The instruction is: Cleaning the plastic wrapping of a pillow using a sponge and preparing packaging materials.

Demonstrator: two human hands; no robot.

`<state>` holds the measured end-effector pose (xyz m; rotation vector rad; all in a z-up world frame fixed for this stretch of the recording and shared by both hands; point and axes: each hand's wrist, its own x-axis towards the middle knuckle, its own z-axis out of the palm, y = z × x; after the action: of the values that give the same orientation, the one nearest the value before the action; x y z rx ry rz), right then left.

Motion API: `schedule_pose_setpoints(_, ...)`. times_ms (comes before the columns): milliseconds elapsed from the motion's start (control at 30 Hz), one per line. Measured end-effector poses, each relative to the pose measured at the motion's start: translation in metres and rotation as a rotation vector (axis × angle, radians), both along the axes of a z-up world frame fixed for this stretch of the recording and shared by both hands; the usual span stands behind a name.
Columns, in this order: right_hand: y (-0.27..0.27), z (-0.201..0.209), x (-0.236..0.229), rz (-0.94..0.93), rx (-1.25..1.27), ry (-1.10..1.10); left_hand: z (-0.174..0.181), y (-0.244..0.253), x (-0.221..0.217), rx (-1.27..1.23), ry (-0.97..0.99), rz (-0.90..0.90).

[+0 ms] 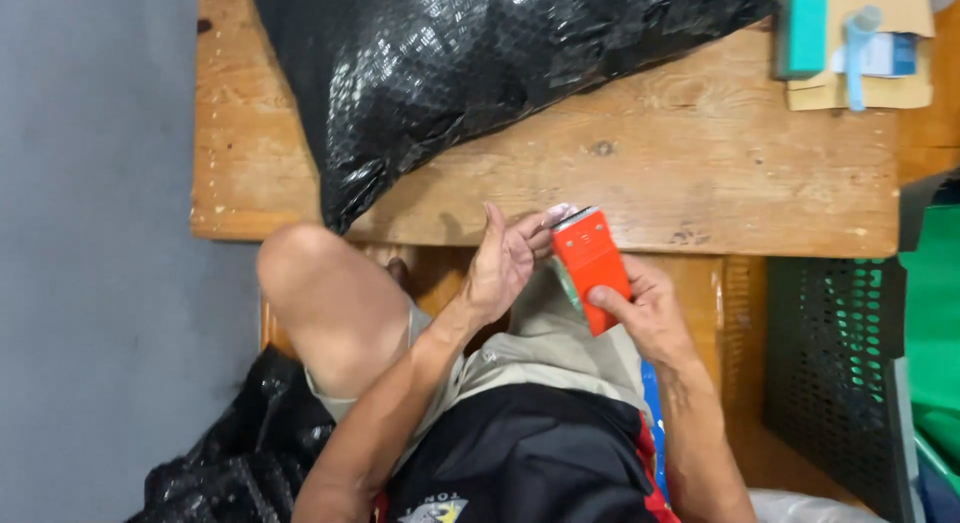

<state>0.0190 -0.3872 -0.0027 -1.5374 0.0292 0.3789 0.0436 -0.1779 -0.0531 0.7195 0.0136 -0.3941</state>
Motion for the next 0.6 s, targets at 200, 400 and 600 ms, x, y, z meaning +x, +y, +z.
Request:
schedule_pose_setpoints(200, 0.018, -0.027, -0.015, 0.098, 0.03, 0.06, 0.017, 0.017, -0.012, 0.154, -0.002, 0.079)
schedule_pose_setpoints(400, 0.021, -0.041, -0.022, 0.173, 0.049, 0.01, 0.02, 0.01, -0.016, 0.257, 0.204, 0.202)
schedule_pose_setpoints(600, 0.02, -0.038, -0.029, 0.219, -0.023, -0.008, 0.02, 0.01, -0.019, 0.21, 0.31, 0.208)
